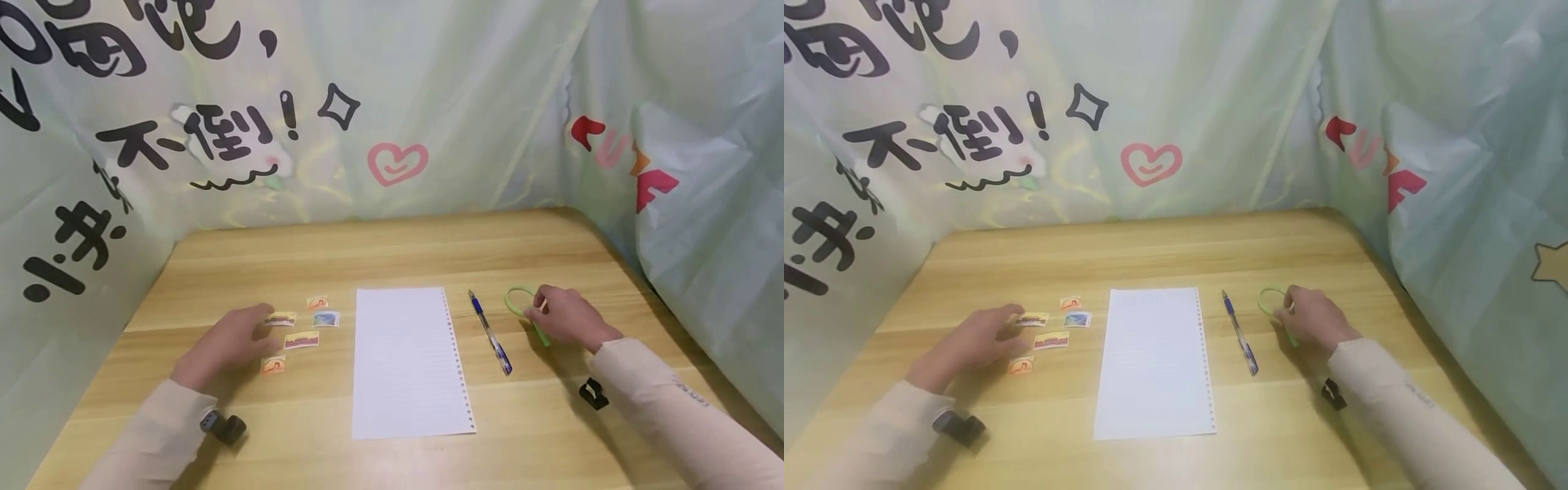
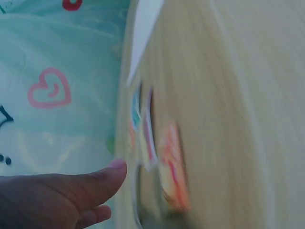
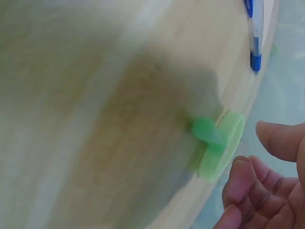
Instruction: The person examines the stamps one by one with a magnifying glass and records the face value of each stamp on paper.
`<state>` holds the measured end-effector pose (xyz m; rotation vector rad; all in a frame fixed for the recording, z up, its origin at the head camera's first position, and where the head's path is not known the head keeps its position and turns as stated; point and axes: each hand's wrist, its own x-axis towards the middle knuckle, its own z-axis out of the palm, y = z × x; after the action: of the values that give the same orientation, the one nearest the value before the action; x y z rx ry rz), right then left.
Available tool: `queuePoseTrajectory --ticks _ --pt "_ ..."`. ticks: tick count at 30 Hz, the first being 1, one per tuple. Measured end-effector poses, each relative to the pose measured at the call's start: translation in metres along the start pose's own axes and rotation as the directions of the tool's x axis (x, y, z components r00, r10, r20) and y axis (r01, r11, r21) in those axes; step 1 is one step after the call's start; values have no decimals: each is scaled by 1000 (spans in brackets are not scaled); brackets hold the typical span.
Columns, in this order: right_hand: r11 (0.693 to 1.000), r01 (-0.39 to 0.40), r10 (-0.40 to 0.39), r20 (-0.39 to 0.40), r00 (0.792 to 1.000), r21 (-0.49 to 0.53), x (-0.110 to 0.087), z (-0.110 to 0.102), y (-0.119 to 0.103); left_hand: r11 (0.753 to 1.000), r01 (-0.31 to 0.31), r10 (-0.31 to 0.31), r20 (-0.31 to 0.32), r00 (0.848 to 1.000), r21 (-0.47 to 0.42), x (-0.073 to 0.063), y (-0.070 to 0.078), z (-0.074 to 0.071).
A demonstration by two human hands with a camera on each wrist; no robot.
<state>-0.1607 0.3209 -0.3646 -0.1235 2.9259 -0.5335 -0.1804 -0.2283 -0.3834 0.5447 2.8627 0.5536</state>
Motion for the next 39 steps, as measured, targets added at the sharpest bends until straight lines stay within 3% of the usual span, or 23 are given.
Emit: queuePoseTrajectory --ticks 5,11,14,20,30,39 --pt "1000 17 -17 24 1000 20 7 -3 -9 995 -104 103 -13 995 -15 13 26 -2" --pt "997 54 -58 70 996 52 21 7 -28 983 -184 184 19 983 -21 25 61 9" --pt "997 77 -79 86 993 32 29 13 -35 970 -242 242 38 969 -12 30 76 16" --pt "996 93 -92 116 989 -4 41 23 -47 926 -376 374 57 925 28 39 99 32" --pt "991 132 -125 145 982 -38 43 31 -56 946 -323 316 168 934 10 41 126 48" --pt "981 186 -192 126 973 54 45 29 -58 954 -291 271 197 942 78 41 129 57"
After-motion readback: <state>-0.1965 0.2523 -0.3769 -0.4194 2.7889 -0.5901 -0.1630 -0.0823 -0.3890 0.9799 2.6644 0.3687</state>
